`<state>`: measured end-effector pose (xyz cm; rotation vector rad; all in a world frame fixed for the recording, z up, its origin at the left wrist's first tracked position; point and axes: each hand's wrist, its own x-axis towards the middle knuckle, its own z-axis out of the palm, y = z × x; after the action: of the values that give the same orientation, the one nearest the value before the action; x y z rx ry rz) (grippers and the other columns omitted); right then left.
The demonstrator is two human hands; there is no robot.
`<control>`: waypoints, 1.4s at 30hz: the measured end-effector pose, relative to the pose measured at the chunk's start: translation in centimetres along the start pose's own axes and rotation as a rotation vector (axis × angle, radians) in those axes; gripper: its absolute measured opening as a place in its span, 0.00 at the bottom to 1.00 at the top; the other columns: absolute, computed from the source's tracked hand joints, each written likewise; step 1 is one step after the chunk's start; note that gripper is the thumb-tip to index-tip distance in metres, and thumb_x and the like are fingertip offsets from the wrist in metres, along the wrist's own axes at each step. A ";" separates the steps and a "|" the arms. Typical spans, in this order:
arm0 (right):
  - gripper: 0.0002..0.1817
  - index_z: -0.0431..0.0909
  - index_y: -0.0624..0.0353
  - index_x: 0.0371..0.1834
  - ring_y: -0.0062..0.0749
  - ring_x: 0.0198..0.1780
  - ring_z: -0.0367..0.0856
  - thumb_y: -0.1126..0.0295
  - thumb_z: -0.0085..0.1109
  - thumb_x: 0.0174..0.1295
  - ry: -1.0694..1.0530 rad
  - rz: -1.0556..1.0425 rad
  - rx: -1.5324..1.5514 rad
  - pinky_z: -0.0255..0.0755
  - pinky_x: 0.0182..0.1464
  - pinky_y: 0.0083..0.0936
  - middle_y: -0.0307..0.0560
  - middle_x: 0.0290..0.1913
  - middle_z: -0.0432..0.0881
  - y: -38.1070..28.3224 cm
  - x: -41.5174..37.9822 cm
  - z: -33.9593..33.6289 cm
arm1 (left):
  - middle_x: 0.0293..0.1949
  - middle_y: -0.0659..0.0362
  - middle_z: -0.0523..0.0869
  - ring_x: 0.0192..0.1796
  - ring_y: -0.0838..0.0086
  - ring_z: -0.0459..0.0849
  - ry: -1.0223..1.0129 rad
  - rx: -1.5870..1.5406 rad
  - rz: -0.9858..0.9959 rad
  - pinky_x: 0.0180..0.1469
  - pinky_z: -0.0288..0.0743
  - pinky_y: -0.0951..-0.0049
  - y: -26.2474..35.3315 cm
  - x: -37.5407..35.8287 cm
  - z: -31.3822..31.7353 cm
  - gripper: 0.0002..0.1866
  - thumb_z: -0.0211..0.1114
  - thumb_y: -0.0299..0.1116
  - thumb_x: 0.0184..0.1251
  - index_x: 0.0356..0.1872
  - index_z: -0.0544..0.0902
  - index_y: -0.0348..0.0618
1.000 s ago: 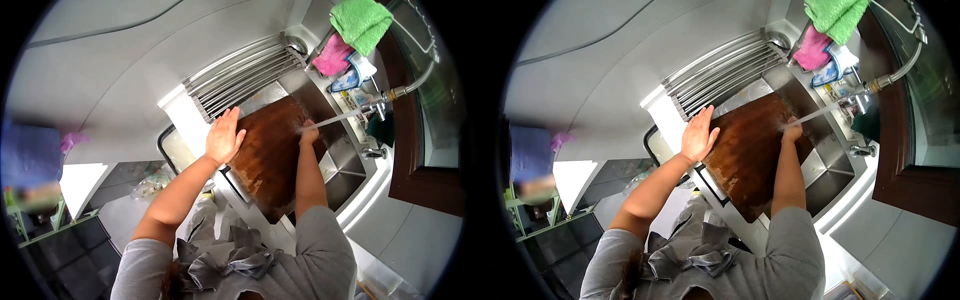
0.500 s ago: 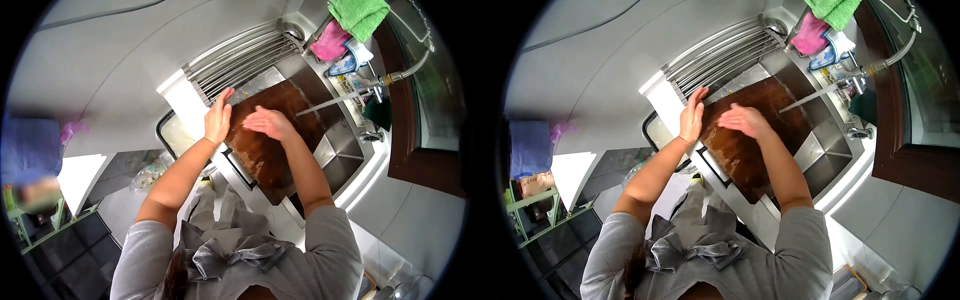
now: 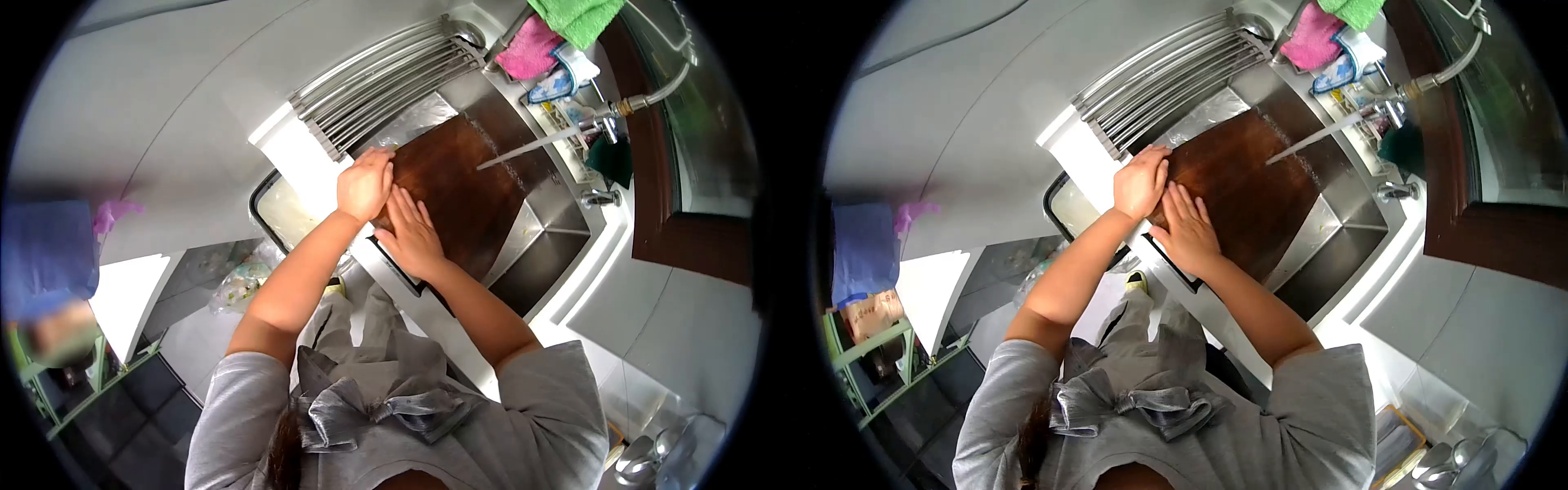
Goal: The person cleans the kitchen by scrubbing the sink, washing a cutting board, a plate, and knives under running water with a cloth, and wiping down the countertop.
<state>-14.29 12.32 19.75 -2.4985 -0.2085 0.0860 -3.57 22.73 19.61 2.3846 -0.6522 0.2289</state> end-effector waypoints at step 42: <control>0.30 0.60 0.57 0.63 0.41 0.70 0.48 0.49 0.38 0.63 -0.196 0.330 -0.104 0.42 0.68 0.39 0.51 0.68 0.53 16.7 9.9 -1.8 | 0.44 0.55 0.81 0.46 0.63 0.80 -0.168 0.148 -0.032 0.46 0.75 0.67 0.0 0.2 0.3 0.15 0.53 0.29 0.53 0.44 0.76 0.43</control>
<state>-2.22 -0.29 11.20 -2.6060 0.1247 0.4678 -3.37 22.44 19.49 2.5747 -0.6951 0.0653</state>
